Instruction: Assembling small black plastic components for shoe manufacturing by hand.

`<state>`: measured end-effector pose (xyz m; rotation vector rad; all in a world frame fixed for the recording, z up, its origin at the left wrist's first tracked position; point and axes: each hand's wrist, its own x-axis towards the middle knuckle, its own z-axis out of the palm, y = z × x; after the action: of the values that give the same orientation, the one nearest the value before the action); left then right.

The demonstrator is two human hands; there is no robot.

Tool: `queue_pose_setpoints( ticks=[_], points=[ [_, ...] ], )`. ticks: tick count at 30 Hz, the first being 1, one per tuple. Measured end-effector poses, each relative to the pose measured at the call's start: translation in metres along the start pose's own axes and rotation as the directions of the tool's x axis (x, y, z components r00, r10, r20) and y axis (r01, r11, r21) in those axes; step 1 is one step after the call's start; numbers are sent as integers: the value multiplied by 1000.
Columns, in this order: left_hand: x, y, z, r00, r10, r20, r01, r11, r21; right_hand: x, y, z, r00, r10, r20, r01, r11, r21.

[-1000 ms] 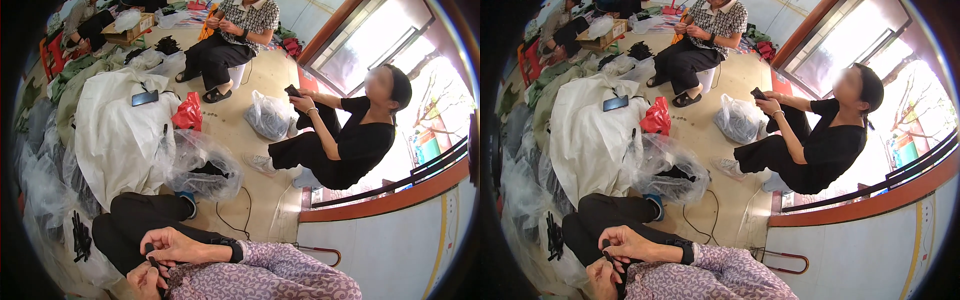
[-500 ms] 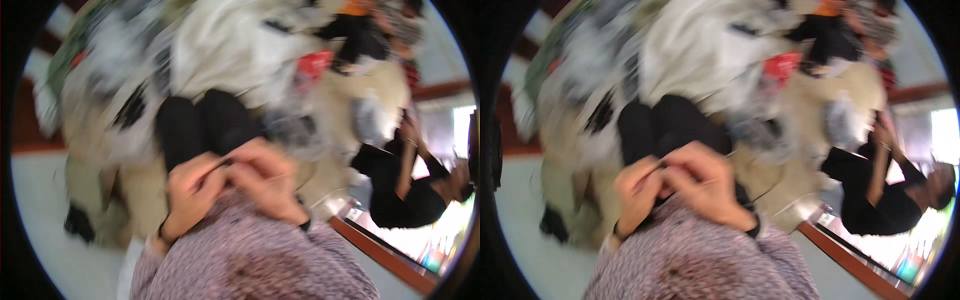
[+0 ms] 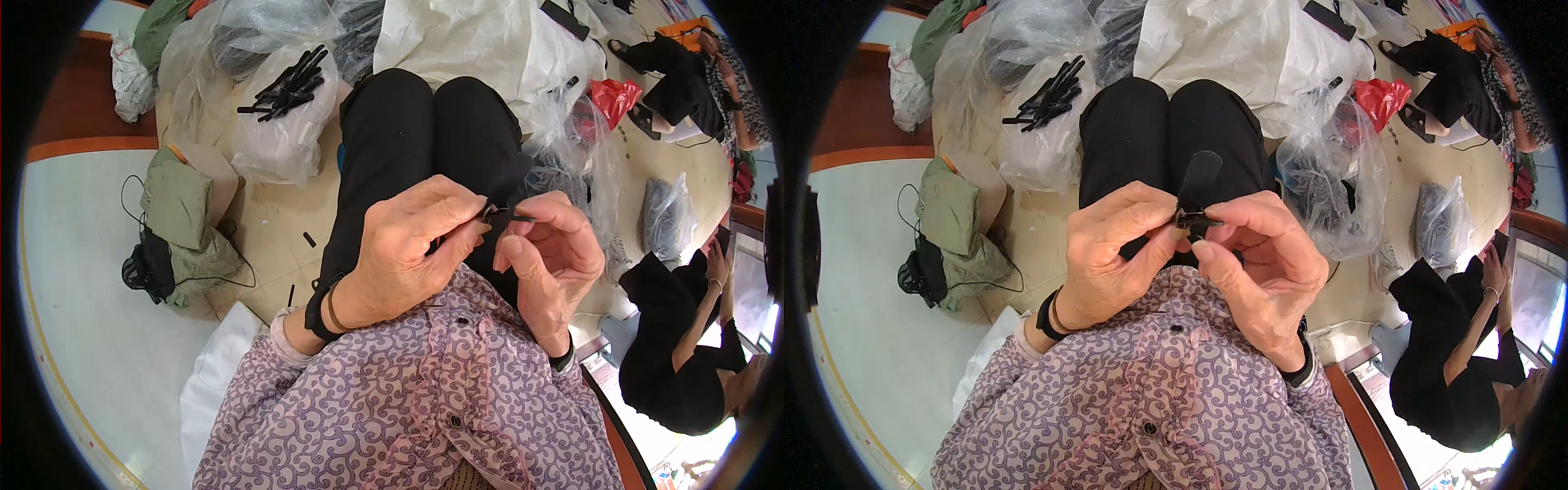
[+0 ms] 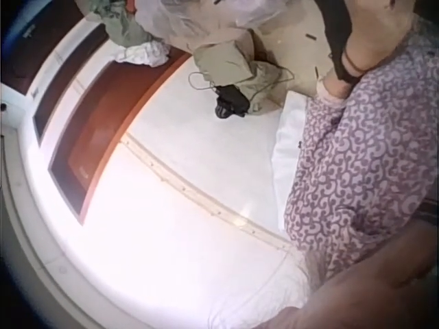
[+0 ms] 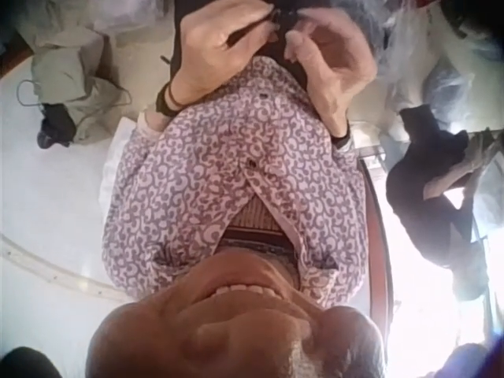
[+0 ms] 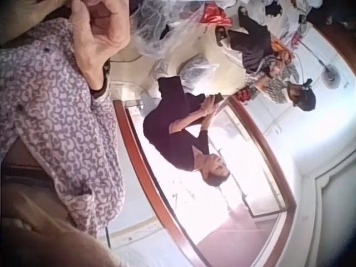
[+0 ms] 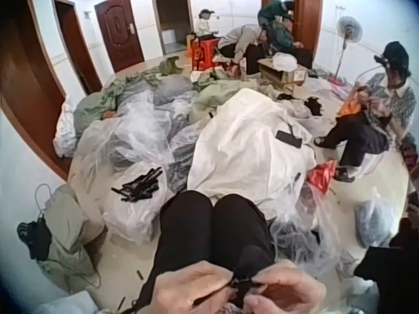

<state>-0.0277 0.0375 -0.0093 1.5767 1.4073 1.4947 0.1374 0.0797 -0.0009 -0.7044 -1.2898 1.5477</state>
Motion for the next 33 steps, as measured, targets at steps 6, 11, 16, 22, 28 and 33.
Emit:
queue_pose_setpoints(
  ticks=[6, 11, 16, 22, 28, 33],
  points=[
    [2, 1, 6, 1000, -1, -16, 1, 1000, -21, 0, 0, -7, 992, -124, 4, 123, 987, -101],
    [2, 3, 10, 996, -83, -12, 82, 993, -86, -2, 3, -5, 994, -105, -17, 105, 994, 20],
    [7, 10, 13, 991, -131, 22, 132, 980, -148, 2, -2, -6, 996, 94, 5, -90, 939, 331],
    [7, 12, 13, 919, -370, 136, 394, 863, -316, 11, 3, -12, 919, 390, 54, -353, 754, 554],
    [4, 11, 16, 936, -339, 92, 347, 857, -380, 13, 4, -15, 886, 456, 85, -416, 699, 582],
    [5, 6, 14, 985, -170, 14, 170, 970, -173, 10, -6, -13, 883, 454, 122, -443, 718, 536]
  ],
)
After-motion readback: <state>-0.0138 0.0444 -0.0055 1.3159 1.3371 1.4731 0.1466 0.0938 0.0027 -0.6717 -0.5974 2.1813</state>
